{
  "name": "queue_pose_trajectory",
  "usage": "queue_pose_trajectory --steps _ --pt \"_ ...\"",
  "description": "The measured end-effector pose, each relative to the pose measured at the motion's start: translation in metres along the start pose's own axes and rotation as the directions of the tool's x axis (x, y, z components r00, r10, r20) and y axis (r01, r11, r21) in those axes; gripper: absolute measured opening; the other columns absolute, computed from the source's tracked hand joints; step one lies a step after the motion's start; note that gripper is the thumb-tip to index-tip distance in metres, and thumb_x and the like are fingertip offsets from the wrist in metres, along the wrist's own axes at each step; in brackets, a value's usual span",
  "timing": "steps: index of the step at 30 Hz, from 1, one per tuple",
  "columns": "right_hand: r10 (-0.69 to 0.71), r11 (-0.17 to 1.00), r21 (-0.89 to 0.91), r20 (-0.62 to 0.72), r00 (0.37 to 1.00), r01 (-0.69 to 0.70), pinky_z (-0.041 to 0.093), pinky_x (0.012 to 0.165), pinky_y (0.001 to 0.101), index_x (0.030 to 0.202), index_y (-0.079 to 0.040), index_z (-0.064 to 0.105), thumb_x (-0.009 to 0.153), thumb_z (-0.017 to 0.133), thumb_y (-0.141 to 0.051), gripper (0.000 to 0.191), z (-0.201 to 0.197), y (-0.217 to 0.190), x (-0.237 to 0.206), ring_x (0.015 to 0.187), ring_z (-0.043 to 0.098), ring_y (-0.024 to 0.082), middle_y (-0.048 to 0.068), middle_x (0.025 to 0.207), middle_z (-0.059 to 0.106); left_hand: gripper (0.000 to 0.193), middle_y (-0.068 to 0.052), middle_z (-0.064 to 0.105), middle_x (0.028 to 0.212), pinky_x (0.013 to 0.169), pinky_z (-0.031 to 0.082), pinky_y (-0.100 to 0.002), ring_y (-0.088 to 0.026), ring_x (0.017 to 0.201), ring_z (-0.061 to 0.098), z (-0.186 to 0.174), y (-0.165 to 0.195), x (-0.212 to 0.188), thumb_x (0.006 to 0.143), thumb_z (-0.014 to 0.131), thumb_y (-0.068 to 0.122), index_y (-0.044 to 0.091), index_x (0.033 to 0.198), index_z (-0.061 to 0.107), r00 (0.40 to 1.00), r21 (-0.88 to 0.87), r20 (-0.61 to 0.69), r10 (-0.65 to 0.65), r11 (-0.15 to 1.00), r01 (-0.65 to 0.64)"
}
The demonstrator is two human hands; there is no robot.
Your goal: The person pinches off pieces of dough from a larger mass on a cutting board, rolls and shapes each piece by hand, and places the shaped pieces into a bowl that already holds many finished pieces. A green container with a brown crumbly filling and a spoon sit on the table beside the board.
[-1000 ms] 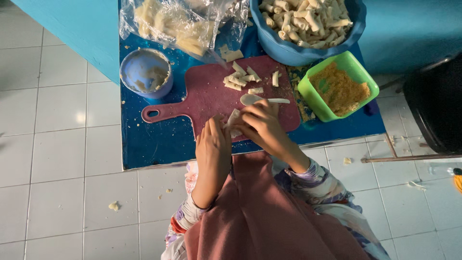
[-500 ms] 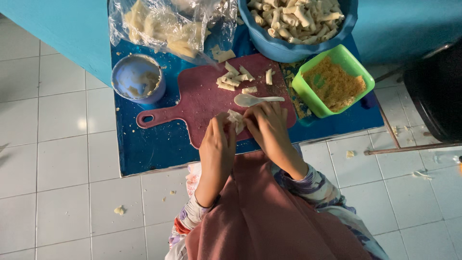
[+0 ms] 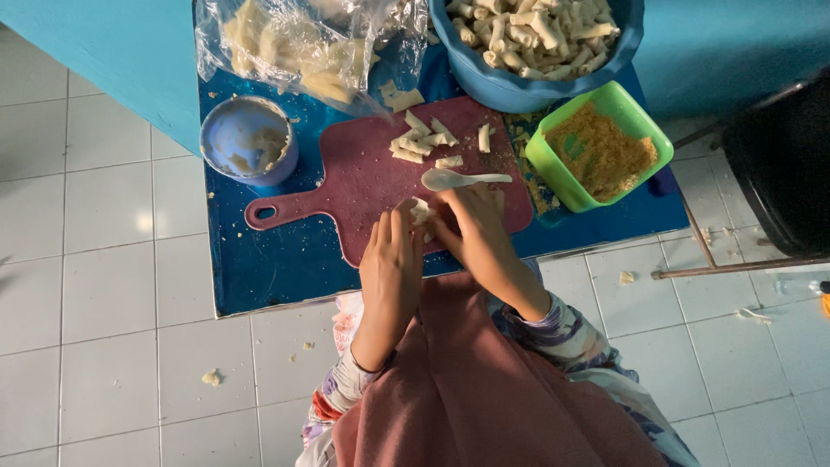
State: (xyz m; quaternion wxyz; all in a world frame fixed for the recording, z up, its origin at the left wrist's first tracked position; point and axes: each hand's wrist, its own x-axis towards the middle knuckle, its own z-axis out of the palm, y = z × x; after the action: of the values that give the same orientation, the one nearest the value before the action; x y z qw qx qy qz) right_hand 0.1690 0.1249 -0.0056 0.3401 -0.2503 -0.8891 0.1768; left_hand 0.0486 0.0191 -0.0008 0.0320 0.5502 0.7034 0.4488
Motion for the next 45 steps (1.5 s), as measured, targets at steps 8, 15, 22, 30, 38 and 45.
queue_pose_trajectory --steps 8,15,22,30,38,45 --pt "-0.147 0.989 -0.002 0.029 0.989 0.147 0.036 0.097 0.0435 0.115 -0.009 0.068 0.092 0.075 -0.010 0.024 -0.004 0.000 -0.007 0.107 0.061 0.024 0.003 0.112 0.070 0.034 -0.019 0.062 0.111 0.079 0.055 -0.043 -0.038 0.101 0.064 -0.003 0.004 0.002 0.100 0.057 0.006 -0.002 0.133 0.052 1.000 -0.023 0.011 -0.012 1.000 0.012" --pt "-0.153 0.988 0.033 0.104 0.983 0.151 0.037 0.101 0.0423 0.120 -0.007 0.069 0.089 0.070 -0.003 0.031 -0.008 0.008 -0.008 0.111 0.060 0.025 0.004 0.113 0.070 0.018 -0.017 0.062 0.104 0.074 0.053 -0.044 -0.038 0.096 0.064 -0.007 -0.006 0.005 0.101 0.059 0.009 -0.001 0.116 0.056 0.993 0.029 0.116 -0.015 0.999 0.012" --pt "-0.269 0.961 -0.041 0.093 0.959 0.273 0.039 0.100 0.0445 0.114 -0.009 0.073 0.087 0.073 -0.008 0.027 -0.008 0.016 -0.002 0.111 0.058 0.027 0.003 0.109 0.068 0.028 -0.008 0.067 0.094 0.077 0.052 -0.042 -0.029 0.091 0.062 -0.021 -0.010 0.009 0.090 0.073 0.026 0.005 0.106 0.064 0.982 0.191 0.141 0.127 0.970 -0.153" --pt "-0.364 0.930 0.017 0.191 0.912 0.368 0.044 0.099 0.0446 0.112 -0.005 0.070 0.088 0.076 -0.019 0.028 -0.019 0.021 0.007 0.110 0.056 0.029 0.007 0.111 0.067 0.012 -0.006 0.069 0.093 0.079 0.050 -0.042 -0.028 0.089 0.063 -0.016 -0.024 0.010 0.097 0.069 0.017 0.008 0.096 0.061 0.972 0.208 0.105 0.209 0.951 -0.227" --pt "-0.279 0.960 0.054 0.163 0.946 0.274 0.046 0.097 0.0437 0.107 -0.006 0.069 0.089 0.074 -0.006 0.019 -0.004 0.024 0.015 0.106 0.059 0.031 0.006 0.104 0.066 0.014 -0.011 0.069 0.088 0.075 0.050 -0.044 -0.032 0.082 0.063 -0.002 -0.021 0.011 0.094 0.069 0.016 0.005 0.098 0.062 0.998 0.197 0.000 0.068 0.978 -0.066" --pt "-0.241 0.970 0.023 0.163 0.957 0.240 0.045 0.095 0.0450 0.108 -0.002 0.063 0.088 0.073 -0.005 0.023 -0.001 0.024 0.020 0.106 0.055 0.034 0.013 0.109 0.063 0.009 -0.007 0.070 0.092 0.077 0.052 -0.043 -0.031 0.083 0.063 -0.003 -0.015 0.014 0.098 0.068 0.016 0.009 0.102 0.065 0.999 0.165 -0.026 0.029 0.986 -0.024"
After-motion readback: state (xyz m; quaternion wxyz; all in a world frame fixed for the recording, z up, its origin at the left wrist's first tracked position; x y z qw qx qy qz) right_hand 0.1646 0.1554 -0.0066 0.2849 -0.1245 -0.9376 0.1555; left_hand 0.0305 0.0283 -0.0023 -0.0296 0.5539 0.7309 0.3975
